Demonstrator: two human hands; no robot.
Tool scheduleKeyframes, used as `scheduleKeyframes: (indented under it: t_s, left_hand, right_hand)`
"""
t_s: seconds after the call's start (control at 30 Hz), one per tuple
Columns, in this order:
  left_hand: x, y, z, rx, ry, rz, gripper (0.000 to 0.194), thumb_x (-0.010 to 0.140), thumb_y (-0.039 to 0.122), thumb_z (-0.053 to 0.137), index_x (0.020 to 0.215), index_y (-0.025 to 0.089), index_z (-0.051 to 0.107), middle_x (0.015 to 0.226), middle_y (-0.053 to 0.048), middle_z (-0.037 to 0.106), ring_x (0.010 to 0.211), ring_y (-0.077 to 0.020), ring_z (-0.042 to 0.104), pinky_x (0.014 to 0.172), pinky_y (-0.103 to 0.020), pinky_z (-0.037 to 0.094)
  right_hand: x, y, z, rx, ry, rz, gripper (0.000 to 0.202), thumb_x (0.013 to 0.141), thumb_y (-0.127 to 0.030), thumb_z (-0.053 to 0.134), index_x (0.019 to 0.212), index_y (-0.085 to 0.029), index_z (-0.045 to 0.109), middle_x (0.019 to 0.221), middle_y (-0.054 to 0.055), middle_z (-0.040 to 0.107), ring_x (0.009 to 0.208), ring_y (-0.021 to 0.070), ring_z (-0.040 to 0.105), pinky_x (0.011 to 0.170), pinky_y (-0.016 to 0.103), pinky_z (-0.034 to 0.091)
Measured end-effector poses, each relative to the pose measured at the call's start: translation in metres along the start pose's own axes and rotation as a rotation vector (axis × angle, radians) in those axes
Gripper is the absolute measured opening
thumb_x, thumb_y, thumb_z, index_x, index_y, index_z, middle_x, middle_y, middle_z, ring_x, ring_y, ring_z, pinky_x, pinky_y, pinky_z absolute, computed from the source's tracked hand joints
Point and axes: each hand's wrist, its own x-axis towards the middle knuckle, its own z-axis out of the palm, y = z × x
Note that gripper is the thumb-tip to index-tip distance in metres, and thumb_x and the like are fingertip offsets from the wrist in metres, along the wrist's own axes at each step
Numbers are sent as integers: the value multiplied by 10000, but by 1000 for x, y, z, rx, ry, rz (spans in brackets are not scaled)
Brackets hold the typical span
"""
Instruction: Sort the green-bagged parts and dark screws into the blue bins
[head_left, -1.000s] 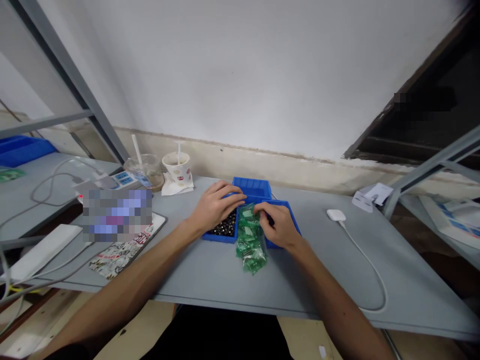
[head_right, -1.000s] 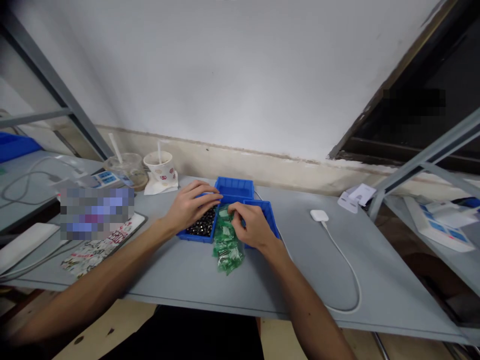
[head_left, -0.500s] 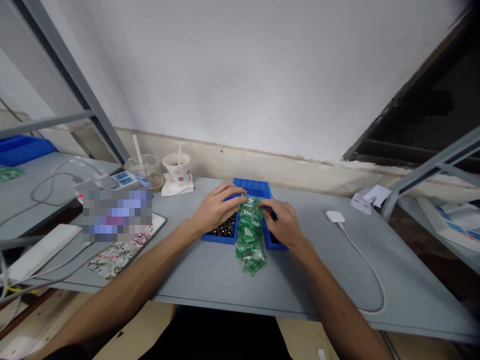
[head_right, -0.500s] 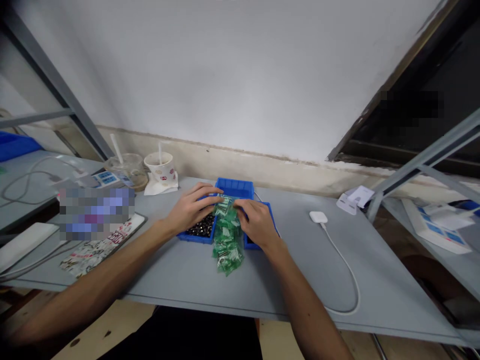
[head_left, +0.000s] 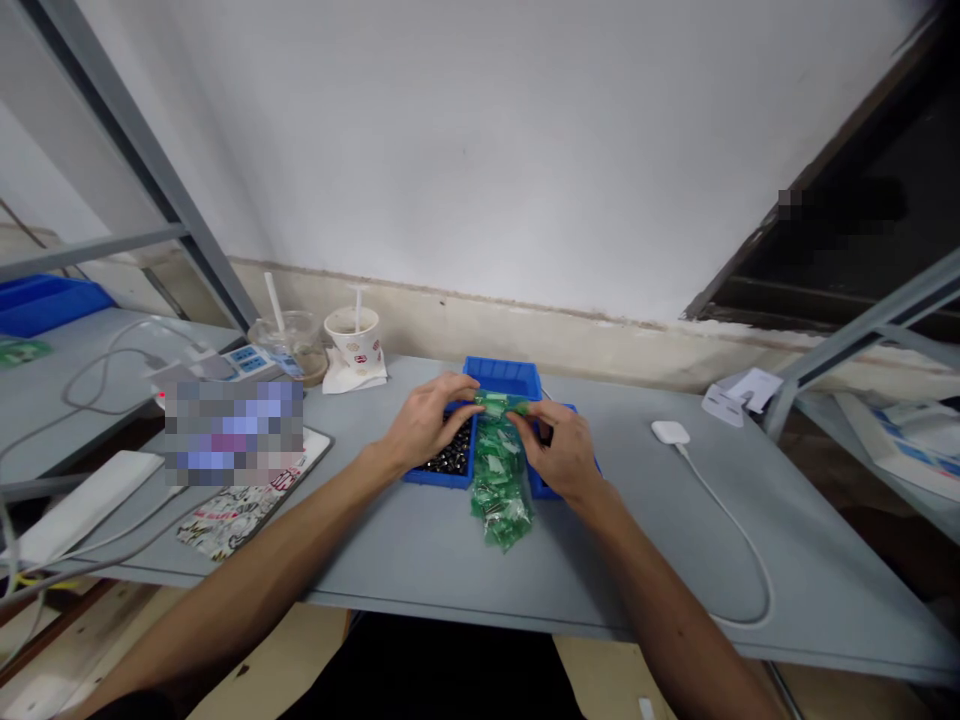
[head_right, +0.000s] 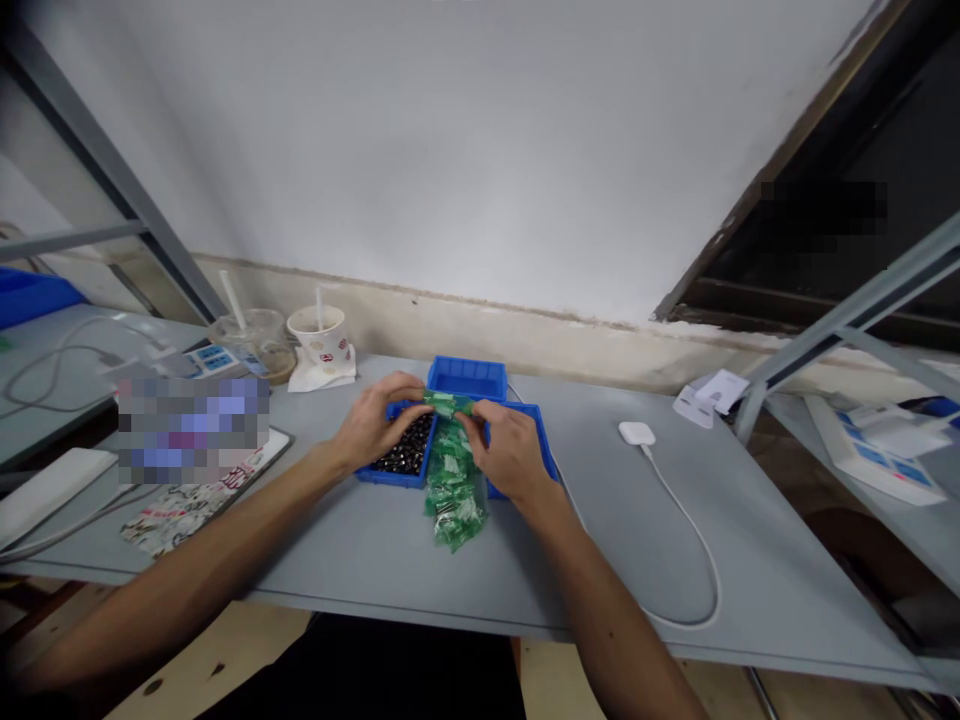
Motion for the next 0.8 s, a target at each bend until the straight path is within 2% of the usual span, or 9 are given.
scheduleKeyframes:
  t_s: [0.1,0.17,0.27,0.4,0.63,0.8]
  left_hand:
    - [-1,-1,1,-1,16,22,294,977,171,627,1233,188,483,978,-57,698,906,-177,704,792,-325,598]
    - [-1,-2,0,0,15,11,234,983,154,602,1187,192,494,949,-48,680,896,-175,694,769,-316,594]
    - [-1,-2,-1,8,12,-1,170,989,158,583,1137,195,508,936,-47,665,890,-175,679,771,-325,584]
    - [3,2,-4,3,-73,-9,72,1004,141,530,1055,187,554,960,-64,653,902,-173,646,809,-336,571]
    - [6,7,-6,33,-128,0,243,1002,87,470,1202,167,583,1095,-114,677,1113,-220,630,940,-394,564]
    - [6,4,-5,60,-110,-3,257,987,86,516,1218,167,592,1126,-110,681,1139,-214,627,968,-391,562]
  right_hand:
    - [3,-2,-4,-16,26,-156,76,1005,-206,568,950,-213,619,781,22,729,676,159,680,655,281,513]
    - [5,-1,-6,-23,49,-217,92,996,-150,554,1046,-203,611,852,43,751,731,167,704,687,285,525]
    - [6,1,-5,-20,87,-213,141,981,-127,566,1098,-202,588,856,40,754,717,160,705,682,275,534]
    - [5,4,-2,-22,124,-216,180,970,-76,534,1079,-207,590,881,43,762,765,162,724,707,267,554]
    - [5,3,-9,-9,66,-187,293,941,-41,507,1135,-216,638,964,51,768,868,176,740,795,292,584]
    - [6,4,-9,-7,52,-190,355,925,-26,506,1201,-204,640,1079,74,766,971,188,740,868,309,592]
